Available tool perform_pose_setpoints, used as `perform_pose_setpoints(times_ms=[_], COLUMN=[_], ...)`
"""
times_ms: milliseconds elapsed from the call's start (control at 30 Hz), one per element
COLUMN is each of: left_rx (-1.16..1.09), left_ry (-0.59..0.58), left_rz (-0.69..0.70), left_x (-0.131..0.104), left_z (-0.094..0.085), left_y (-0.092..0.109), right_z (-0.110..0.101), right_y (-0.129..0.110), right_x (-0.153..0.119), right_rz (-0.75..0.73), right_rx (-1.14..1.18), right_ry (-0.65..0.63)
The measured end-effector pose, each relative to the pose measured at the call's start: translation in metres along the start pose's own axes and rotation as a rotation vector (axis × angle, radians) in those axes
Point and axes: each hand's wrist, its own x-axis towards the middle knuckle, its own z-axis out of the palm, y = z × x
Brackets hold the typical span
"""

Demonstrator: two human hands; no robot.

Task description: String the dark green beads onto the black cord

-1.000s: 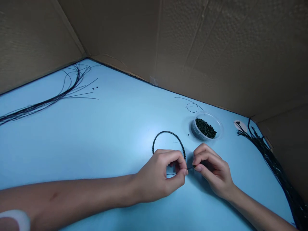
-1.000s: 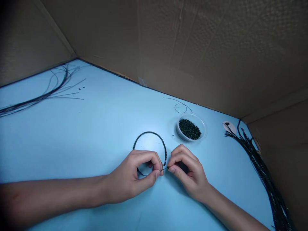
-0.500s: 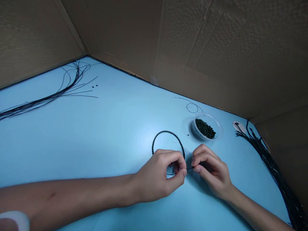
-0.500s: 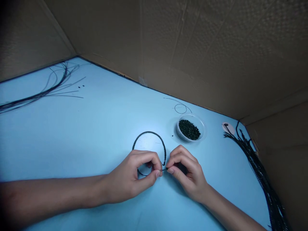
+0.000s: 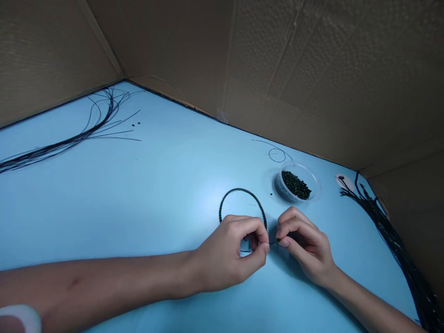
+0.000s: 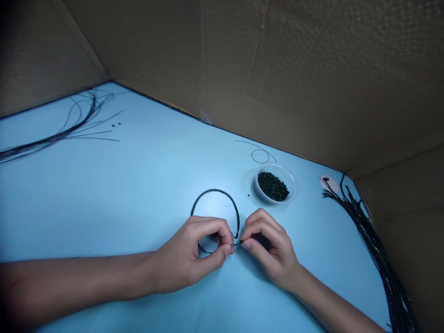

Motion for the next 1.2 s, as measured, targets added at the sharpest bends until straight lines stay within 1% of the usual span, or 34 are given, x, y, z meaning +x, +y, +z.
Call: perform_pose_setpoints(times_ms=[600,1200], left_rx=[-0.006,0.023], left_ry=[-0.004,-0.016], left_rz=[-0.014,-0.016], left_x=[0.0007,-0.0004], left_z=[-0.0004,0.0003], left_y=[0.0001,-0.0009], right_z=[-0.0004,0.0012], right_y=[0.0007,-0.0024], right_x=[0.0001,0.0028], right_rz=[-0.003,-0.035], right_rx=[0.034,-0.036], right_ry=[-0.021,-0.033])
